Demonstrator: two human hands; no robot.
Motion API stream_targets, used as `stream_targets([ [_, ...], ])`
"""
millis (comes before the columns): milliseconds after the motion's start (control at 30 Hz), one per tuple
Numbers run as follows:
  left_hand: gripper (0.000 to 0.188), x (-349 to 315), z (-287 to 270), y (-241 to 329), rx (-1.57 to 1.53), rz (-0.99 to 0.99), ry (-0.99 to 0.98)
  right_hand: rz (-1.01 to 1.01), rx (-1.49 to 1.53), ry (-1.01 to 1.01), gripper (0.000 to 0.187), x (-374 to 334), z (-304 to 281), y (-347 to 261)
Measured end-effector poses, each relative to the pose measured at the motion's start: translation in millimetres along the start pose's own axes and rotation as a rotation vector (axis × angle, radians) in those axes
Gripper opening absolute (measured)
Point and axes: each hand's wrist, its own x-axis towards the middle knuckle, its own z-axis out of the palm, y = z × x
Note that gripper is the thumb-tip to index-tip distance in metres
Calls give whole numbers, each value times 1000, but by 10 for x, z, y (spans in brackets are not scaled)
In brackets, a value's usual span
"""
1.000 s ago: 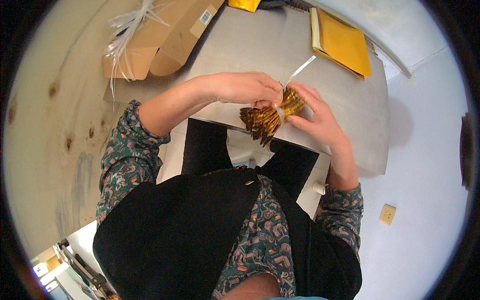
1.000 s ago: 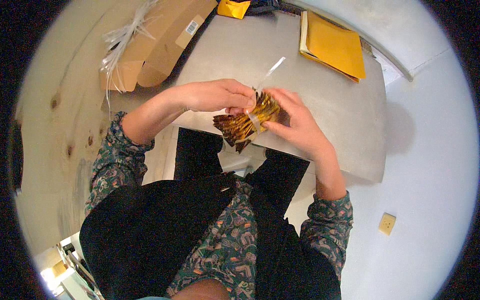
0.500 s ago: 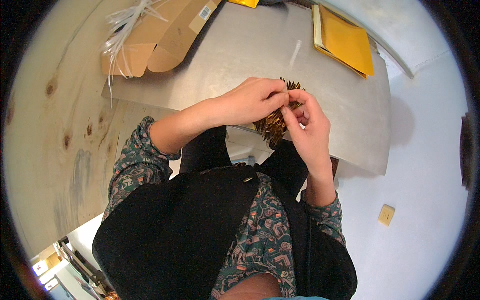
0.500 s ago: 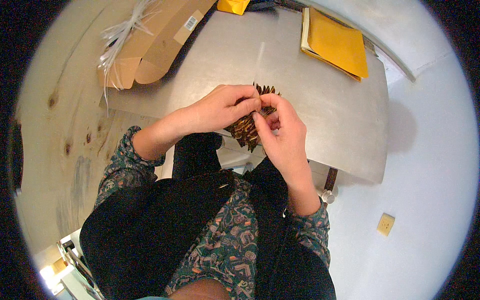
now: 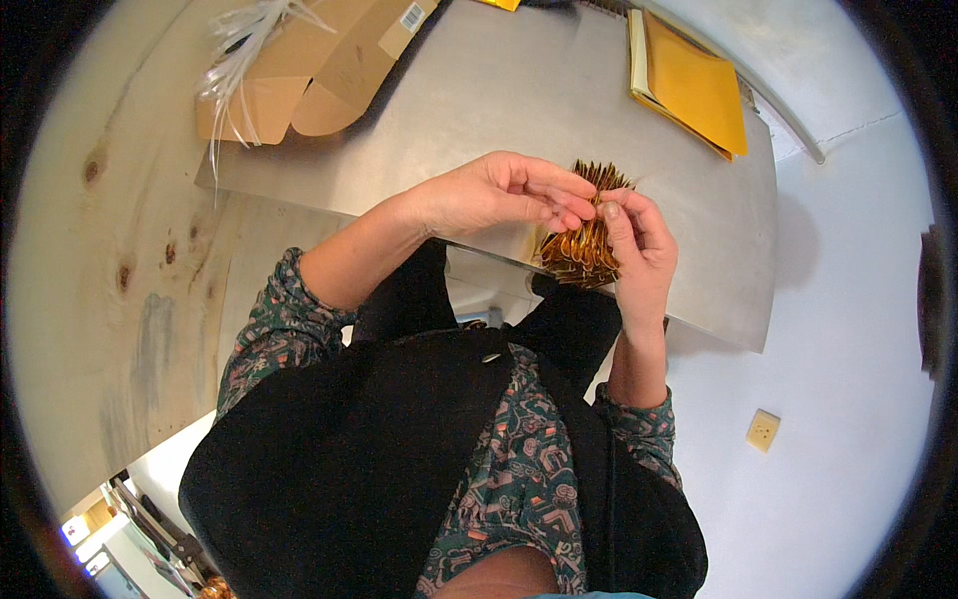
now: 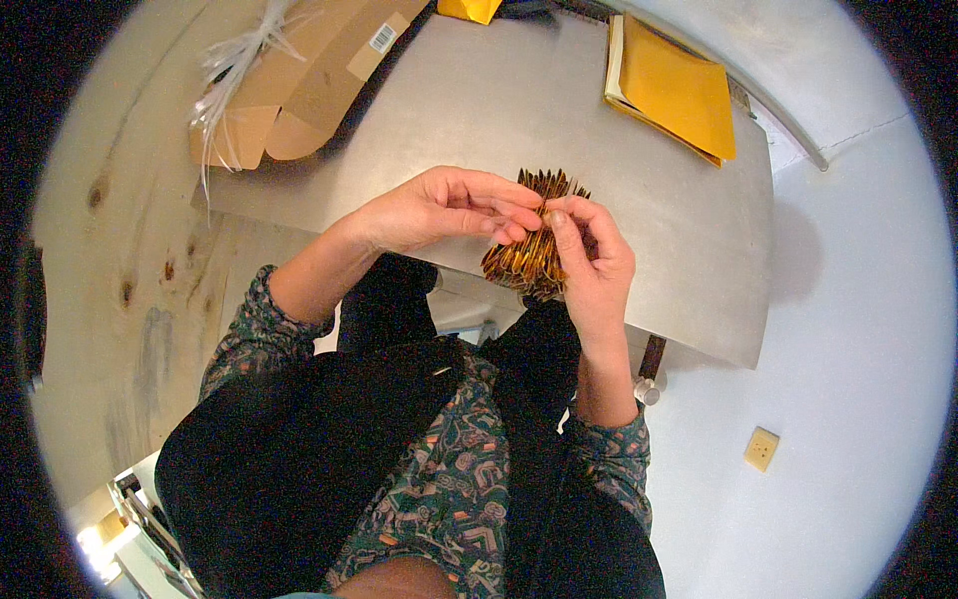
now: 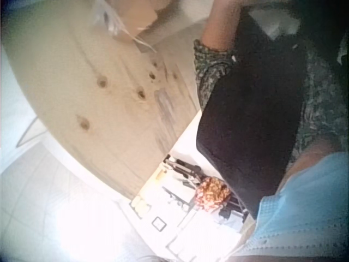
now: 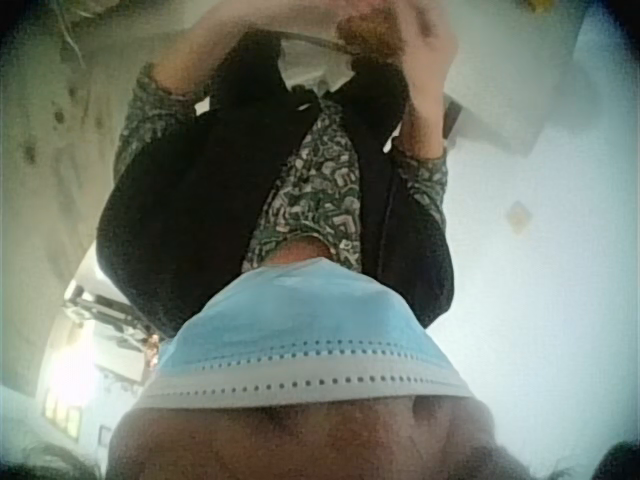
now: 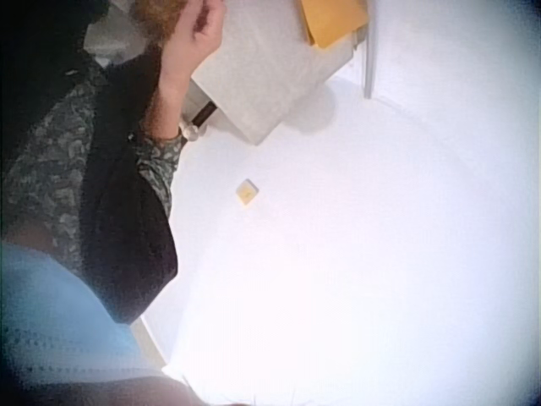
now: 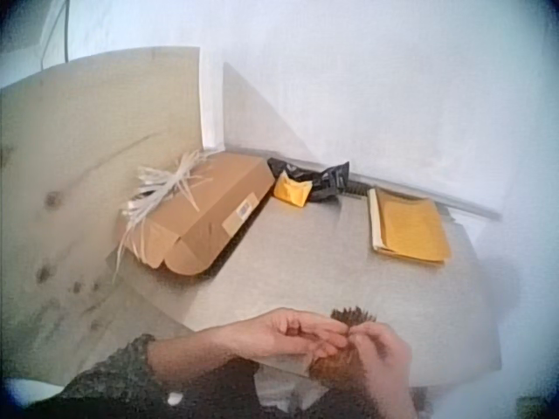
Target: The person gathers small gold pouches on a table, aligns them into a stack, and secures the stack with a white twist tie. The person then adjusts the tie and holds the finished bundle.
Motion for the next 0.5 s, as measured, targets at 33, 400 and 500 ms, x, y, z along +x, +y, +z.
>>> stream_targets([
  [33, 37, 4, 11, 3, 2, 7, 0, 18, 12, 4, 15, -6, -10, -6],
  [400, 21, 109, 209, -217, 188, 238, 299, 72, 15, -190, 16, 89, -113, -88],
  [500, 19, 118, 261, -288, 129, 268, 312, 37, 50, -165, 16, 101, -41, -73],
])
